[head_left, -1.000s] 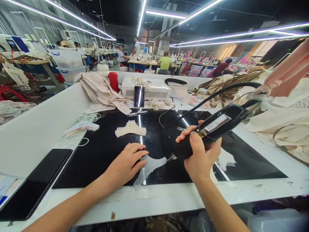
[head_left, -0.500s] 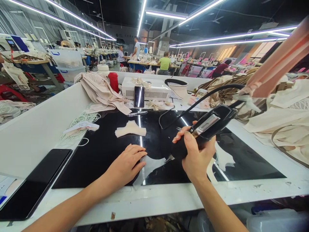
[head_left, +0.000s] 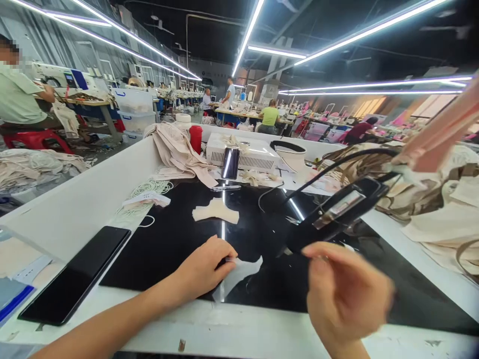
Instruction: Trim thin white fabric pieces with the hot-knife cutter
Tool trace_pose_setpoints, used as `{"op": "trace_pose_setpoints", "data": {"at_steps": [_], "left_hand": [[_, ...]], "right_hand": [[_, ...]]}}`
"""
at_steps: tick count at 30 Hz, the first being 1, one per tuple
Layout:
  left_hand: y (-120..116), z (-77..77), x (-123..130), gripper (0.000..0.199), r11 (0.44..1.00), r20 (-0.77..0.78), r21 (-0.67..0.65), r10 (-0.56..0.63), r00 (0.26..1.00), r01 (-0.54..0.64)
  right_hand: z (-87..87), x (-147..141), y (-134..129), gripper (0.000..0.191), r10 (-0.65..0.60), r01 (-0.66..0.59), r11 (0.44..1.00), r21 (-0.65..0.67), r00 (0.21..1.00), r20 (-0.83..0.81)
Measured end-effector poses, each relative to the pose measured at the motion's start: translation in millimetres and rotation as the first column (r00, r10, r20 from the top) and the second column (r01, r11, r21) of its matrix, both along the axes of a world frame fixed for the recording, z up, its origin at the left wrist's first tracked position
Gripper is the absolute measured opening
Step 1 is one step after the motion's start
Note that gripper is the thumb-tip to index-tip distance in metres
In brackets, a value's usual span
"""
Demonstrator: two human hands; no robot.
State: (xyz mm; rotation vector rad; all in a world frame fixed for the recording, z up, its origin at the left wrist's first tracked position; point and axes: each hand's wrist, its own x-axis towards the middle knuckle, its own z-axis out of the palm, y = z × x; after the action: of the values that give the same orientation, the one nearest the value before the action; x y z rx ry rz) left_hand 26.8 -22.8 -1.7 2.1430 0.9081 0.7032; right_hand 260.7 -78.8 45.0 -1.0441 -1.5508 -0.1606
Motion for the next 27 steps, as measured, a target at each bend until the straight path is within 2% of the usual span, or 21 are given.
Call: {"op": "trace_pose_setpoints", "data": {"at_steps": [2, 4, 6, 9, 12, 15, 21, 24, 27], "left_hand": [[-1, 2.0, 1, 0.007, 0.999, 0.019, -0.042, 0.030, 0.999, -0.029], [0, 5.5, 0, 0.008, 0.994, 0.046, -0.093, 0.064, 0.997, -0.060], [2, 9.9, -1, 0.010, 0.987, 0.083, -0.140, 0.092, 0.992, -0.079], [8, 16.4, -4, 0.011, 0.976, 0.150, -0.204, 0.112, 0.982, -0.080], [20, 21.2, -7, 0.011, 0.965, 0.193, -0.246, 0.139, 0.971, -0.089], [37, 24.8, -9, 0.011, 0.959, 0.203, -0.246, 0.193, 0.960, -0.141], [84, 31.6, -13, 0.027, 0.934, 0.131, -0.121, 0.351, 0.927, -0.336], [100, 33.4, -15, 0.022, 0.900, 0.047, 0.020, 0.435, 0.899, -0.436], [107, 31.4, -16, 0.012, 0.869, -0.064, 0.165, 0.482, 0.874, -0.467]], "right_hand": [[-7.7, -6, 4, 0.025, 0.148, -0.120, 0.986, -0.114, 0.950, 0.275], [-14.5, -14, 12, 0.027, 0.241, -0.179, 0.965, -0.191, 0.890, 0.387], [-19.3, -21, 22, 0.022, 0.310, -0.203, 0.930, -0.306, 0.880, 0.359], [-23.0, -26, 34, 0.013, 0.350, -0.220, 0.857, -0.466, 0.912, 0.213], [-23.6, -29, 46, 0.016, 0.361, -0.245, 0.822, -0.514, 0.922, 0.137], [-23.0, -33, 64, 0.019, 0.342, -0.235, 0.832, -0.502, 0.931, 0.131], [-25.5, -46, 114, 0.025, 0.224, -0.121, 0.872, -0.475, 0.960, 0.167], [-28.7, -51, 134, 0.025, 0.177, -0.039, 0.875, -0.483, 0.954, 0.243], [-34.3, -55, 147, 0.020, 0.150, 0.038, 0.868, -0.495, 0.930, 0.335]]}}
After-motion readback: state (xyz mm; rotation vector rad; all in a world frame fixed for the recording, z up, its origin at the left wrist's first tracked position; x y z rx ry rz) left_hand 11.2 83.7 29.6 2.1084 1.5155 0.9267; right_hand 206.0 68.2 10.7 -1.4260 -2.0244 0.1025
